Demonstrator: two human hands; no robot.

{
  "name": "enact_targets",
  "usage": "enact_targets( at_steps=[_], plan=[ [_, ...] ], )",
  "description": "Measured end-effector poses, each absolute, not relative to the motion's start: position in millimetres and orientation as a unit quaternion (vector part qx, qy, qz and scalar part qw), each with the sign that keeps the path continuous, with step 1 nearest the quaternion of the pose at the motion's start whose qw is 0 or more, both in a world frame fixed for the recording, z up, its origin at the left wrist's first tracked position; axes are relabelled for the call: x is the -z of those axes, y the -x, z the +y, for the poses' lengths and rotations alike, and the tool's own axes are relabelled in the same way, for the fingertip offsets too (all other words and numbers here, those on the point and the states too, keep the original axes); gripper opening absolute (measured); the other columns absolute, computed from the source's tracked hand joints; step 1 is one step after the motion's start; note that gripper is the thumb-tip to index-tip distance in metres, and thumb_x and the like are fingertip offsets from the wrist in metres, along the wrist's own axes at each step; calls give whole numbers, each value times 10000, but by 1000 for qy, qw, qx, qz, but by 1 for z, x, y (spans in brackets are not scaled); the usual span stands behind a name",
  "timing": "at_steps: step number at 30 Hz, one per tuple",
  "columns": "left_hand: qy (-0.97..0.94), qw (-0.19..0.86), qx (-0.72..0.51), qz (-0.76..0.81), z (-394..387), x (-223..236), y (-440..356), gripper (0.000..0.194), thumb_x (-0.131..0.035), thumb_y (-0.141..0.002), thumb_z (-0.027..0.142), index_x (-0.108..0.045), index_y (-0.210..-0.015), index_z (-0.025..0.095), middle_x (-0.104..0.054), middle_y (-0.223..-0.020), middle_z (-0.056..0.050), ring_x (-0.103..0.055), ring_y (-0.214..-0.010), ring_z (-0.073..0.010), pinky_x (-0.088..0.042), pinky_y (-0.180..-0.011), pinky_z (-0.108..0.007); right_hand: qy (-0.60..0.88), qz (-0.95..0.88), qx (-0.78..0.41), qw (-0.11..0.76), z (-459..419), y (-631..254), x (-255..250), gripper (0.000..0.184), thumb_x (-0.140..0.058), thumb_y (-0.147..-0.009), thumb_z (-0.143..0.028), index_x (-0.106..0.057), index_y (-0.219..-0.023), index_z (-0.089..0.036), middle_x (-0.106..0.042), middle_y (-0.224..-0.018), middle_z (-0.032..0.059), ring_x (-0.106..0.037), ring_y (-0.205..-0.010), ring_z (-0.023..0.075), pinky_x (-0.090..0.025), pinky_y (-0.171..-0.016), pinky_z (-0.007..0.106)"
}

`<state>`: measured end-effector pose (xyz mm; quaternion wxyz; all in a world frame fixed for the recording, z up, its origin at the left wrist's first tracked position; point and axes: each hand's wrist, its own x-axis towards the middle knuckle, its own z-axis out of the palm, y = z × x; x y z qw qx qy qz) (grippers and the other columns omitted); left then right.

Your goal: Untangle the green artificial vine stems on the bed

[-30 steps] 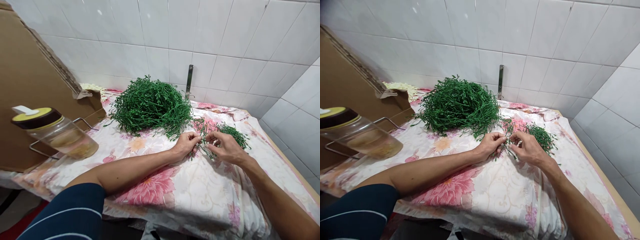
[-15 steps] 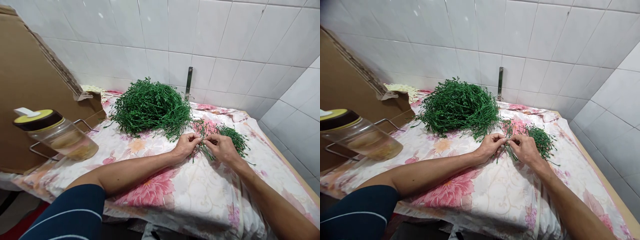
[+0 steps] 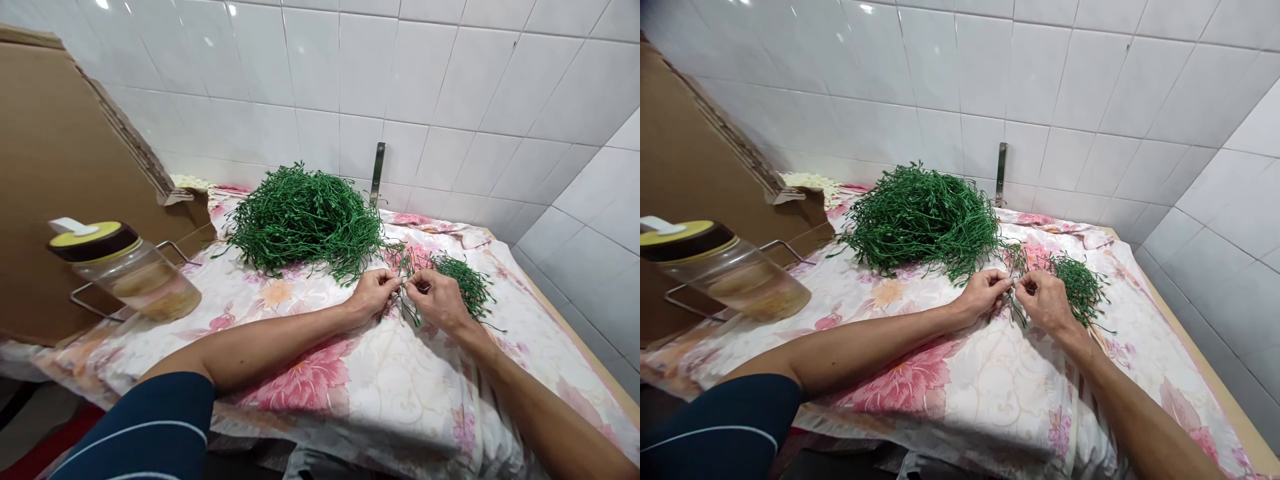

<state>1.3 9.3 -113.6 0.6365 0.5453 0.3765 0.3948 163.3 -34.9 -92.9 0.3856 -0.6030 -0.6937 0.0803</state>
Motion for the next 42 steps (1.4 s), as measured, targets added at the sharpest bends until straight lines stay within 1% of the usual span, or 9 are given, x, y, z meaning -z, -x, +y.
enact_targets(
  at_steps=[9, 14, 17, 20, 23, 28, 34, 38, 42],
  plan=[
    [-582, 559, -438, 396, 15, 127, -7, 193, -654, -802, 331, -580, -737, 165, -504, -558, 53, -408, -472, -75, -302, -478, -208, 636, -671, -38, 379, -28, -156, 101, 130, -596, -770, -274, -661, -681, -204, -714, -692, 31, -619, -618, 169, -451, -653, 278],
    [-588, 549, -457, 379, 18, 123, -6, 189, -663, -783, 314, -582, -716, 156, -502, -591, 44, -409, -530, -76, -309, -510, -209, 656, -646, -42, 390, -26, -152, 95, 132, -620, -752, -286, -664, -659, -203, -709, -654, 27, -614, -581, 168, -446, -624, 277],
    [-575, 575, -460, 357, 17, 121, -4, 229, -694, -775, 351, -587, -741, 151, -538, -634, 32, -435, -528, -69, -326, -504, -204, 652, -635, -93, 404, -28, -155, 92, 153, -645, -770, -317, -673, -673, -202, -697, -633, 19, -605, -540, 162, -456, -584, 270],
    [-549, 628, -436, 337, 14, 119, 1, 306, -722, -770, 430, -591, -792, 154, -539, -631, 38, -418, -458, -58, -299, -449, -206, 621, -631, -188, 426, -31, -161, 91, 247, -651, -831, -425, -691, -756, -192, -697, -676, 21, -611, -498, 156, -459, -512, 261],
    [-549, 652, -418, 315, 12, 117, 6, 326, -777, -714, 413, -602, -800, 152, -507, -597, 53, -395, -439, -48, -265, -433, -202, 597, -623, -244, 443, -33, -165, 92, 310, -660, -856, -488, -705, -823, -184, -690, -689, 18, -599, -455, 148, -453, -460, 259],
    [-535, 680, -396, 307, 10, 112, 9, 308, -818, -653, 333, -617, -793, 147, -494, -584, 52, -391, -461, -43, -254, -448, -201, 567, -666, -175, 453, -34, -167, 91, 258, -679, -872, -437, -733, -842, -186, -731, -771, 41, -609, -517, 147, -489, -511, 265],
    [-512, 713, -365, 311, 4, 107, 7, 374, -821, -675, 439, -573, -710, 161, -423, -526, 68, -352, -426, -53, -262, -439, -221, 537, -710, -76, 448, -34, -166, 89, 185, -641, -905, -341, -737, -847, -193, -733, -794, 50, -647, -674, 173, -510, -592, 262],
    [-535, 677, -391, 320, 7, 111, 6, 436, -829, -655, 506, -583, -702, 149, -450, -572, 53, -363, -473, -52, -242, -461, -217, 542, -714, -96, 434, -33, -168, 89, 175, -631, -911, -325, -744, -879, -195, -749, -826, 48, -661, -673, 169, -506, -579, 257],
    [-587, 619, -411, 321, 13, 116, 6, 387, -796, -701, 476, -613, -705, 135, -506, -627, 22, -409, -558, -69, -294, -518, -212, 541, -723, -119, 414, -33, -172, 89, 190, -618, -918, -328, -764, -932, -207, -769, -870, 48, -678, -681, 173, -507, -573, 259]
  ],
)
